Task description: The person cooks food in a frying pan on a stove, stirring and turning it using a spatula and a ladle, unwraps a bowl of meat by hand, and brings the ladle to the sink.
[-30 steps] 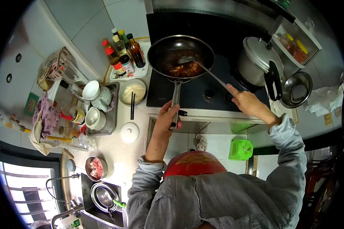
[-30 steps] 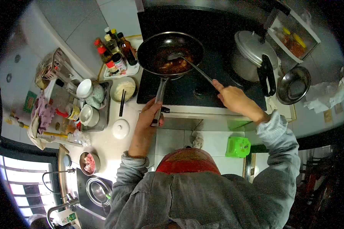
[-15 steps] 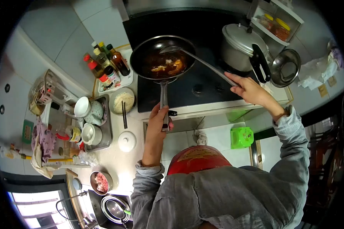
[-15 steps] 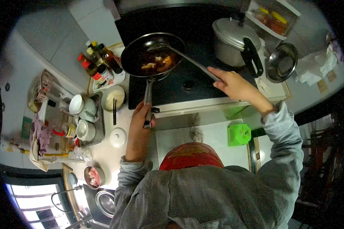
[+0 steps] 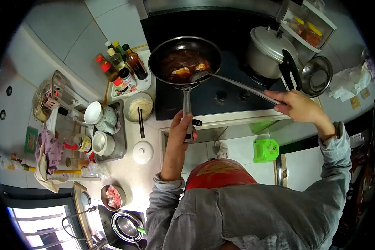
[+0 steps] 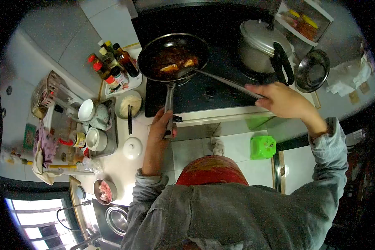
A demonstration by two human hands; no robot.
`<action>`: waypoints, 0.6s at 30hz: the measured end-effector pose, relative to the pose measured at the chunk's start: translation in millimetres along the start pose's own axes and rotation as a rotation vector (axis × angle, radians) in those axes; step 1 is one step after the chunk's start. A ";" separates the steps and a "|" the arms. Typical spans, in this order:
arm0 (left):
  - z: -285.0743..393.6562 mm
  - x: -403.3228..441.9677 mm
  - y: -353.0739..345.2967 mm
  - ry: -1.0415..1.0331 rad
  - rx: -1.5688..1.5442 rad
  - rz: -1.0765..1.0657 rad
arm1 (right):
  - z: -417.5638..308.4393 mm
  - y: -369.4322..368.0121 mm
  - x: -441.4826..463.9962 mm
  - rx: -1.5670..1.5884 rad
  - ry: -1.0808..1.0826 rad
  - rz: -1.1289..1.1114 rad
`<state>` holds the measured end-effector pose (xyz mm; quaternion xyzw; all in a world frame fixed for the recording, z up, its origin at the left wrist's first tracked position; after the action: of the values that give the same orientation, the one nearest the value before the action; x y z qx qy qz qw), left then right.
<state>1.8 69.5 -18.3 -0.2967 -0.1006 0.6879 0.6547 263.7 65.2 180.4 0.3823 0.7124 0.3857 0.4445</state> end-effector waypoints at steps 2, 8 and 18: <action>-1.2 1.0 1.7 -0.003 -0.009 0.002 | -7.4 -3.5 9.3 -0.223 0.140 0.073; 2.2 -1.6 -0.8 -0.008 0.007 -0.007 | -2.8 -26.5 34.9 -0.308 0.166 0.155; -0.5 1.2 -1.6 -0.003 -0.002 0.014 | 3.9 -48.8 89.4 -0.219 0.128 0.239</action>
<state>3.4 70.7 -18.2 -0.2969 -0.1000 0.6929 0.6494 229.6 125.4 105.5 0.3882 0.6425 0.5346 0.3882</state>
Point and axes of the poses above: each hand's wrist, its own x-axis towards the middle knuckle, its own y-axis out of the back of the hand, z = x × y, the point moved 7 cm from there along x, towards the middle knuckle, and after that the axes turned 5 degrees about -y, right-handed, at the moved point
